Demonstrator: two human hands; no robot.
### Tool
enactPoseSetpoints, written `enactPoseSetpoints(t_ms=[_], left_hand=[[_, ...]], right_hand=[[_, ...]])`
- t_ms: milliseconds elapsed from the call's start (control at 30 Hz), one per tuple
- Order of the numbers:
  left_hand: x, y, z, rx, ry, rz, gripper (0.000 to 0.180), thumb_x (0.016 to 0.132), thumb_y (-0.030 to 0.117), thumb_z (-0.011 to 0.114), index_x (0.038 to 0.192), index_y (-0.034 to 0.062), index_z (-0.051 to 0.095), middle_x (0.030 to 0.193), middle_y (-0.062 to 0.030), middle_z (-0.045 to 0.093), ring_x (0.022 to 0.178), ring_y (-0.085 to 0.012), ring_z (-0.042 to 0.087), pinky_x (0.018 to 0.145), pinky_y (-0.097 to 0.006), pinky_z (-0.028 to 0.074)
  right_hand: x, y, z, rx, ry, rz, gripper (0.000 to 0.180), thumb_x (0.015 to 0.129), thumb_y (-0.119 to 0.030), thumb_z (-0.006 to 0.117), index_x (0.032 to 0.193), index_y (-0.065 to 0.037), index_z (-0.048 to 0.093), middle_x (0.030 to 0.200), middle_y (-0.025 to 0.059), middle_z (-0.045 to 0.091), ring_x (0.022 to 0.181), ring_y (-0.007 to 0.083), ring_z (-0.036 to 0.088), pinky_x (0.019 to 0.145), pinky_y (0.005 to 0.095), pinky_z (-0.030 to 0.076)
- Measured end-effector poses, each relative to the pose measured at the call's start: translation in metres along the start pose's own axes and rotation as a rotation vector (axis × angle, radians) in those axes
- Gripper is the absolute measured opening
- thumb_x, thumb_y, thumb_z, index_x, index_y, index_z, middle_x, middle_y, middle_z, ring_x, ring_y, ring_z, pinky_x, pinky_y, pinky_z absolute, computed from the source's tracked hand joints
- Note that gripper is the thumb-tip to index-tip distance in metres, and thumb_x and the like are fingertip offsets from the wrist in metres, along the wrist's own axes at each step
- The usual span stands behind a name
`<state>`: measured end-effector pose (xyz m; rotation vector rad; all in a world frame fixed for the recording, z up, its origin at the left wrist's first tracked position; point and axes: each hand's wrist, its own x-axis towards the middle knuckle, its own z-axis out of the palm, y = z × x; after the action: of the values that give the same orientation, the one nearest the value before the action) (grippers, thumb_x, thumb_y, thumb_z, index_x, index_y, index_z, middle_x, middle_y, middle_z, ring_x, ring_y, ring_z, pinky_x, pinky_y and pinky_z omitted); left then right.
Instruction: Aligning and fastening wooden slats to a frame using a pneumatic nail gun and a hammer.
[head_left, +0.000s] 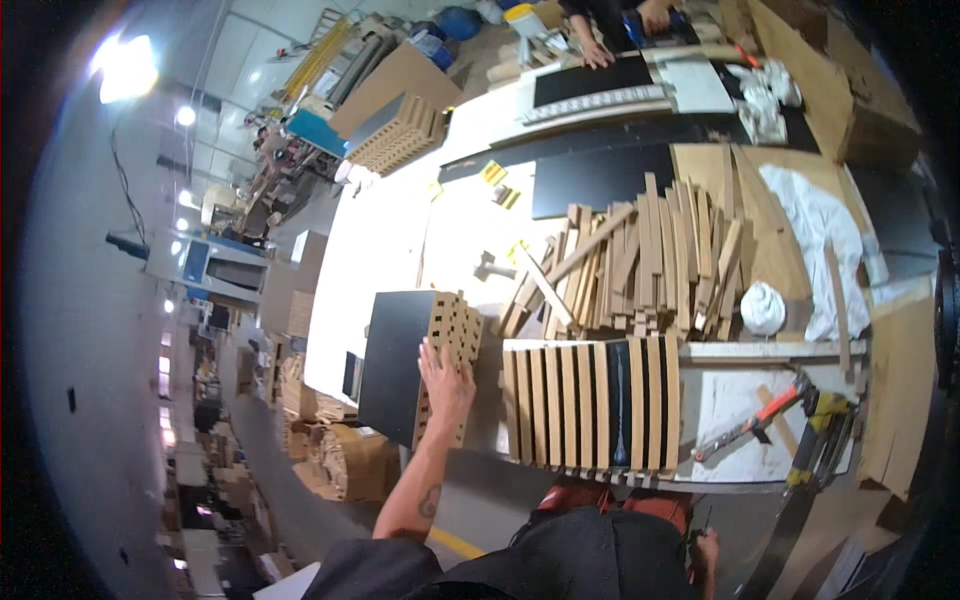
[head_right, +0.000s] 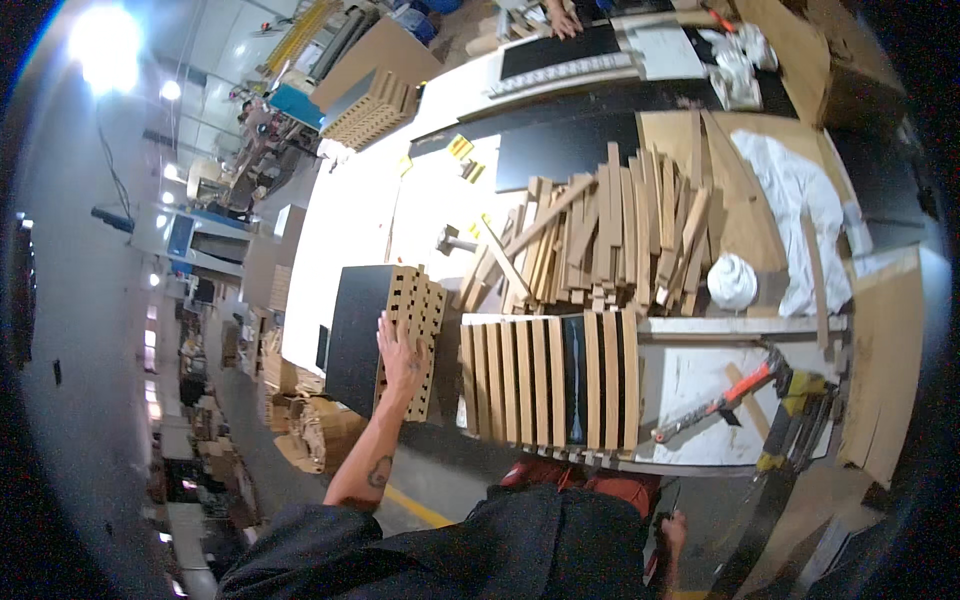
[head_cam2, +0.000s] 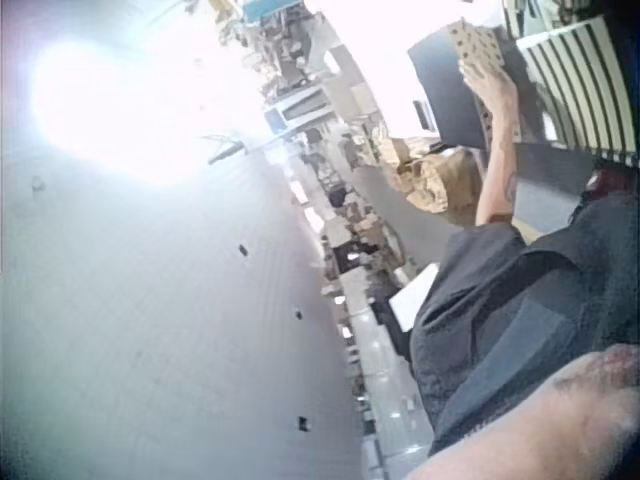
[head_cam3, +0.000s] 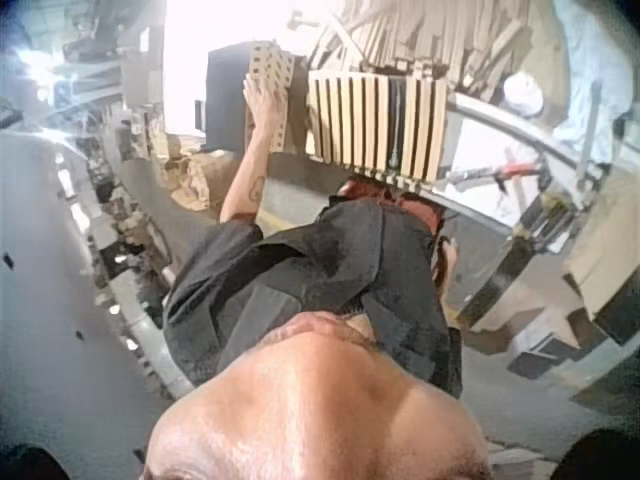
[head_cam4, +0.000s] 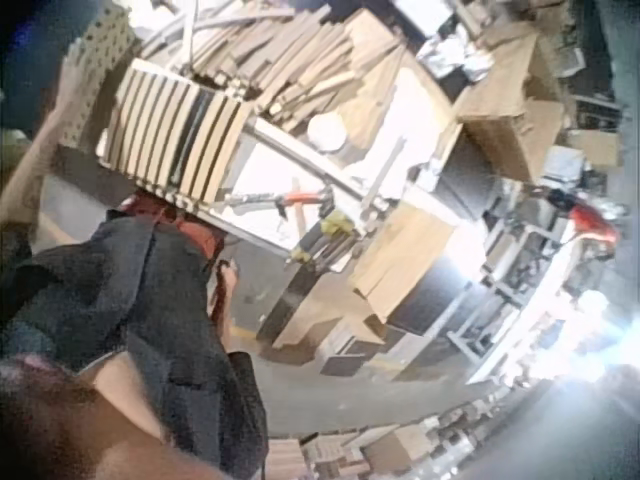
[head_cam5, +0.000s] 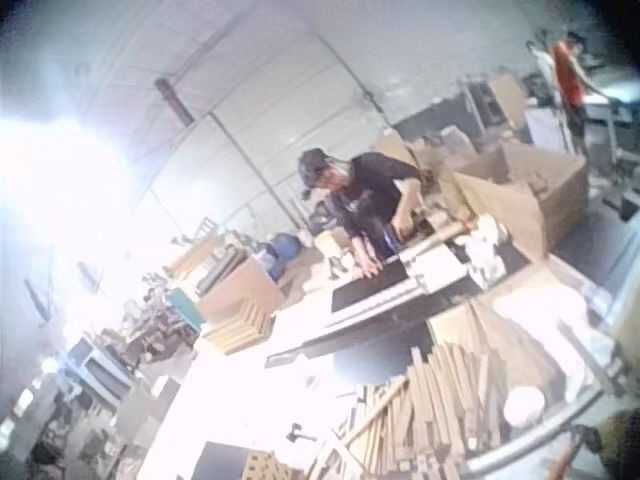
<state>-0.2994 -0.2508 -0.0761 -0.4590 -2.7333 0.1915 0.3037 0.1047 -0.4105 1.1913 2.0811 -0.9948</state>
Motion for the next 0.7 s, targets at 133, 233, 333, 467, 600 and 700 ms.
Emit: enactPoseSetpoints(t_ms=[133, 233, 333, 467, 600, 700], left_hand=[[-0.042, 0.021, -0.027, -0.593, -0.139, -0.173, 0.006, 0.087, 0.008, 0.069, 0.089, 0.0070, 0.064, 0.084, -0.0146, 0.064, 0.080, -0.0370, 0.064, 0.073, -0.046, 0.051], [-0.086, 0.023, 0.011, -0.586, -0.325, -0.415, 0.020, 0.088, 0.023, 0.072, 0.096, 0.0050, 0.072, 0.084, -0.0209, 0.071, 0.080, -0.0405, 0.069, 0.072, -0.046, 0.054], [-0.113, 0.009, 0.014, -0.698, -0.353, -0.543, 0.033, 0.095, 0.031, 0.068, 0.088, -0.0009, 0.072, 0.076, -0.0238, 0.068, 0.073, -0.0424, 0.068, 0.067, -0.048, 0.052], [-0.120, -0.003, 0.024, -0.826, -0.338, -0.506, 0.046, 0.099, 0.039, 0.062, 0.082, -0.0032, 0.067, 0.073, -0.0251, 0.064, 0.071, -0.0444, 0.064, 0.065, -0.050, 0.047], [-0.108, -0.004, 0.034, -0.914, -0.354, -0.549, 0.056, 0.102, 0.044, 0.057, 0.078, -0.0062, 0.062, 0.070, -0.0258, 0.059, 0.063, -0.0436, 0.055, 0.061, -0.050, 0.042], [-0.094, -0.002, 0.029, -1.212, -0.416, -0.614, 0.059, 0.103, 0.044, 0.055, 0.075, -0.0071, 0.060, 0.070, -0.0262, 0.059, 0.064, -0.0423, 0.056, 0.063, -0.050, 0.042]], right_hand=[[0.001, -0.018, -0.025, 0.357, -0.104, 0.261, 0.040, 0.093, -0.038, 0.063, 0.106, -0.001, 0.064, 0.097, 0.0250, 0.067, 0.092, 0.0413, 0.067, 0.084, 0.0539, 0.052], [-0.004, -0.036, -0.065, 0.116, -0.091, 0.154, 0.043, 0.096, -0.041, 0.058, 0.102, 0.001, 0.065, 0.095, 0.0233, 0.068, 0.091, 0.0381, 0.068, 0.082, 0.0517, 0.052], [-0.049, -0.026, -0.067, -0.304, -0.028, -0.078, 0.051, 0.102, -0.045, 0.053, 0.098, 0.004, 0.067, 0.096, 0.0208, 0.070, 0.093, 0.0338, 0.068, 0.082, 0.0490, 0.053], [-0.175, -0.134, -0.159, 0.961, -0.081, 0.029, 0.036, 0.103, -0.036, 0.053, 0.121, -0.005, 0.058, 0.105, 0.0158, 0.064, 0.096, 0.0307, 0.062, 0.088, 0.0456, 0.051], [-0.166, -0.120, -0.186, 1.060, 0.395, -0.151, 0.029, 0.105, -0.027, 0.046, 0.119, -0.002, 0.054, 0.081, 0.0003, 0.056, 0.065, 0.0122, 0.056, 0.055, 0.0277, 0.047], [-0.137, -0.049, -0.238, 1.123, 0.865, 0.137, 0.052, 0.105, -0.046, 0.048, 0.114, 0.002, 0.065, 0.107, 0.0162, 0.069, 0.092, 0.0308, 0.067, 0.080, 0.0471, 0.053]])
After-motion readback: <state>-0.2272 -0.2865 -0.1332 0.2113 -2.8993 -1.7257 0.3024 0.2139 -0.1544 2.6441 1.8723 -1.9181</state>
